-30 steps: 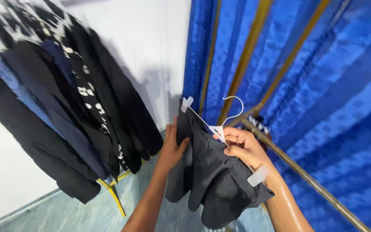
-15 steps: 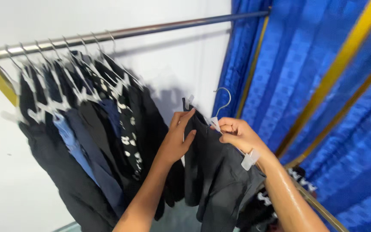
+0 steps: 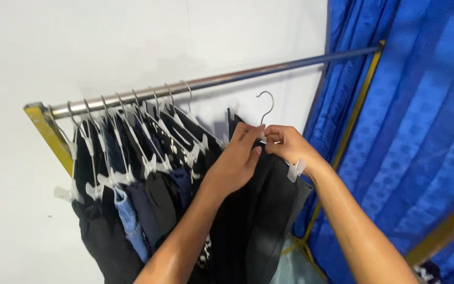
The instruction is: The person repeatedly picks dark garments from a blue laundry basket, places each on a white hanger, and hangs the hanger on a metal clothing rack. The person continues this cycle for several items, moving the hangers along the rack as needed.
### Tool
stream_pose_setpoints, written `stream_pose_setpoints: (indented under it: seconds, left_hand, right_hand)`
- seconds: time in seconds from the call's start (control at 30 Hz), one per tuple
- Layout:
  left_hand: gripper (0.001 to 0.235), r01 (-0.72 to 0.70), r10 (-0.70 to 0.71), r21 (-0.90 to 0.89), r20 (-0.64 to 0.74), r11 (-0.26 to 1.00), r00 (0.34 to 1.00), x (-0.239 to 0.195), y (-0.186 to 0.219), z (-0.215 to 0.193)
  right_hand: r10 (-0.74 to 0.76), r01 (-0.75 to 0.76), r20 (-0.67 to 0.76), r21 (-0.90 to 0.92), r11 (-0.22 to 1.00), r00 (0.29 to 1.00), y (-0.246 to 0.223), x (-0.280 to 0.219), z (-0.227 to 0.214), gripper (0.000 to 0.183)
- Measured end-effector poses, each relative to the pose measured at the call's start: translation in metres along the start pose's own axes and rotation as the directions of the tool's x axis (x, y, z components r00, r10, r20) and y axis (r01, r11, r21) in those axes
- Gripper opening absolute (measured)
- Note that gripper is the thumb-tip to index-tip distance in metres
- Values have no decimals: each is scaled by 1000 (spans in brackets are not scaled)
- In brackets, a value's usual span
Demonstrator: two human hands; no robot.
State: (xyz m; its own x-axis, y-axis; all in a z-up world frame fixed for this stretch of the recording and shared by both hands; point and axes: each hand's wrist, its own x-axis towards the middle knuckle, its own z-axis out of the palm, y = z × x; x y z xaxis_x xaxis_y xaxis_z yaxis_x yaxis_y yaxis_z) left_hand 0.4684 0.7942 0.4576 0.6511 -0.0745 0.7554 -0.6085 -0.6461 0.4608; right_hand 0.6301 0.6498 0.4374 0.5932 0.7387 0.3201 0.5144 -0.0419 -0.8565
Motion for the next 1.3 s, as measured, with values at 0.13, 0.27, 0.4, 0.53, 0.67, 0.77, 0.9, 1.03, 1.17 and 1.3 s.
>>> stream_pose_setpoints:
  seconds: [0.13,0.27,0.4,0.53,0.67,0.77,0.9,1.03,1.17,1.3]
  left_hand:
    - [43,35,-35,45,-2,998,999,20,9,-14]
    - [35,144,-143,210,-22,967,990,48,4,-39]
    - [28,89,-32,399,-149,913,988,85,-13,-72]
    - [35,299,-248,613,-169,732,954,110,-26,-97]
    - [54,391,-452,654,-83,648,888,120,-35,-116]
    - [43,335,-486,679,37,653,873,132,-42,-132]
    - [52,332,-563,730,87,598,822,140,-46,-146]
    - [53,305,-554,738,110,601,825,142,-43,-154]
    - [55,335,-602,726,136,601,786,146,-43,-163]
    - [47,342,-596,701,147,626,789,146,-46,-166]
  right_hand:
    - [-116,117,11,-96,989,993,1,36,-1,33]
    - [-227,233,124,-44,971,966,0,68,8,17]
    - [-161,172,118,-82,982,980,-10,85,18,13]
    - [-183,194,134,-76,978,974,-25,102,23,18]
    - [-137,157,128,-166,974,982,-36,112,29,16]
    - [-142,168,142,-190,967,980,-41,117,34,18]
    - [-121,151,165,-184,971,979,-47,120,42,17]
    - [-124,148,158,-151,977,980,-46,121,48,18]
    - [-94,124,150,-207,971,984,-37,126,51,19]
    - [-112,136,163,-145,980,980,-29,131,53,21]
